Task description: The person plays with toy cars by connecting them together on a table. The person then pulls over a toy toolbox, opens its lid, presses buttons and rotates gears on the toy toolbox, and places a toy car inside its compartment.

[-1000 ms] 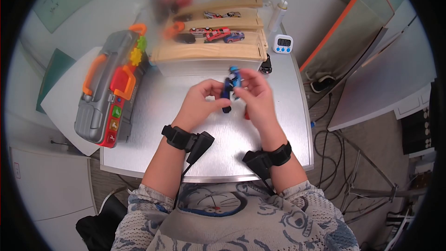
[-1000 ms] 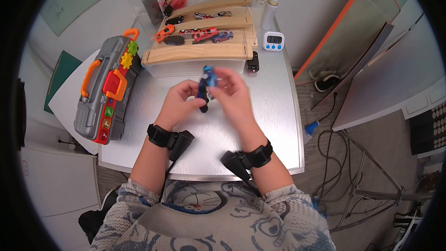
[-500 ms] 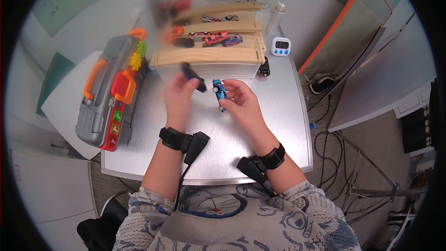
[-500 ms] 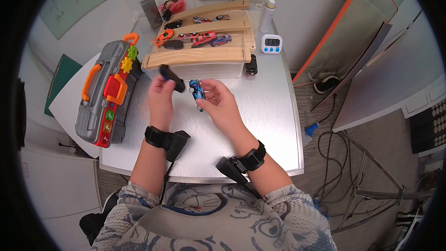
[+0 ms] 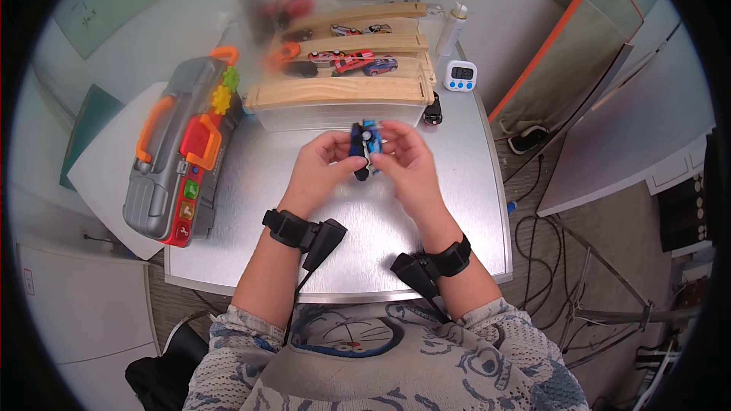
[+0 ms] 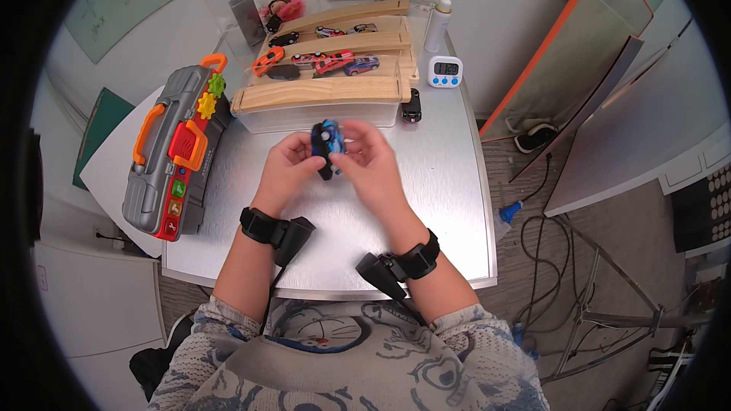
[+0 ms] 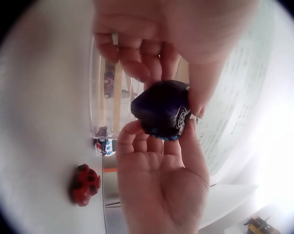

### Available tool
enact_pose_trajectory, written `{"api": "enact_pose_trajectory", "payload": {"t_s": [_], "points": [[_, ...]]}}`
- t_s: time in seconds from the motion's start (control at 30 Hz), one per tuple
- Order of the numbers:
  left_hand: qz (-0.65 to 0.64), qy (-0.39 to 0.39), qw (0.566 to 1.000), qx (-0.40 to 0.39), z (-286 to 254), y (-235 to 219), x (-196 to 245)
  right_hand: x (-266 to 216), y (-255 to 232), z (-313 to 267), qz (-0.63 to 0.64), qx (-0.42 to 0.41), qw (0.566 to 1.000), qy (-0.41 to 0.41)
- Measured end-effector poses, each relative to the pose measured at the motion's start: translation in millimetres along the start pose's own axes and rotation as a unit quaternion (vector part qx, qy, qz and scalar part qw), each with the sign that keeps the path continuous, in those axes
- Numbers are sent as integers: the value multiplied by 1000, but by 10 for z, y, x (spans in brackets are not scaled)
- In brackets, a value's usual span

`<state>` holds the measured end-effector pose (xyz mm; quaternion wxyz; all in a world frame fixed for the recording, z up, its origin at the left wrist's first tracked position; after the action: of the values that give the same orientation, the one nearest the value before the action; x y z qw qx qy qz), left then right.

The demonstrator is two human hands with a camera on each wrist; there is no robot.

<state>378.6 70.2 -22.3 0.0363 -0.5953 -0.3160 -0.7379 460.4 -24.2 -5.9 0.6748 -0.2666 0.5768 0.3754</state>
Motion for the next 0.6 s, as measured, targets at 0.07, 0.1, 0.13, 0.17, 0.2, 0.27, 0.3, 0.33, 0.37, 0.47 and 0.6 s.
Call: {"api": "enact_pose_trajectory", "payload": {"t_s": [0.07, 0.1, 0.13, 0.17, 0.2, 0.27, 0.3, 0.33, 0.37, 0.47, 0.6], "points": [[-15, 71, 994, 78, -16, -192, 126, 27, 106, -15, -74, -25, 997, 5], [-15, 70, 994, 78, -1, -241, 142, 44, 129, -24, -108, -35, 993, 11], [-44, 103, 985, 134, -12, -395, 214, 46, 124, -23, -108, -35, 993, 11], [-72, 136, 970, 189, -44, -527, 268, 63, 92, -16, -119, -23, 992, 19], [-72, 136, 970, 189, -39, -534, 277, 81, 60, -10, -130, -11, 991, 27], [45, 154, 960, 231, -81, -581, 372, 65, -12, 5, -197, 11, 980, 11], [44, 154, 960, 231, -78, -613, 353, 27, -61, 9, -263, 32, 964, -6], [168, 129, 954, 212, -41, -597, 313, 18, -75, 9, -263, 32, 964, -6], [289, 102, 933, 189, -9, -556, 273, -49, -87, 3, -322, 40, 945, -32], [362, 77, 919, 134, 2, -424, 240, -119, -109, -3, -418, 50, 904, -71], [483, 68, 870, 73, -28, -319, 197, -72, -36, 5, -547, -1, 835, -63]]}}
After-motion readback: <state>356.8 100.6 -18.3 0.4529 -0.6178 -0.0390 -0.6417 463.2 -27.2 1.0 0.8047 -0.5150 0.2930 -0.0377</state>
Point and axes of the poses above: each hand's wrist, its own z-axis towards the middle knuckle, its own y-axis out of the palm, x = y × z, the point moved 9 cm from there along z, towards the middle knuckle, and after that the axes turned 14 degrees about -z, right-handed, at the moved point
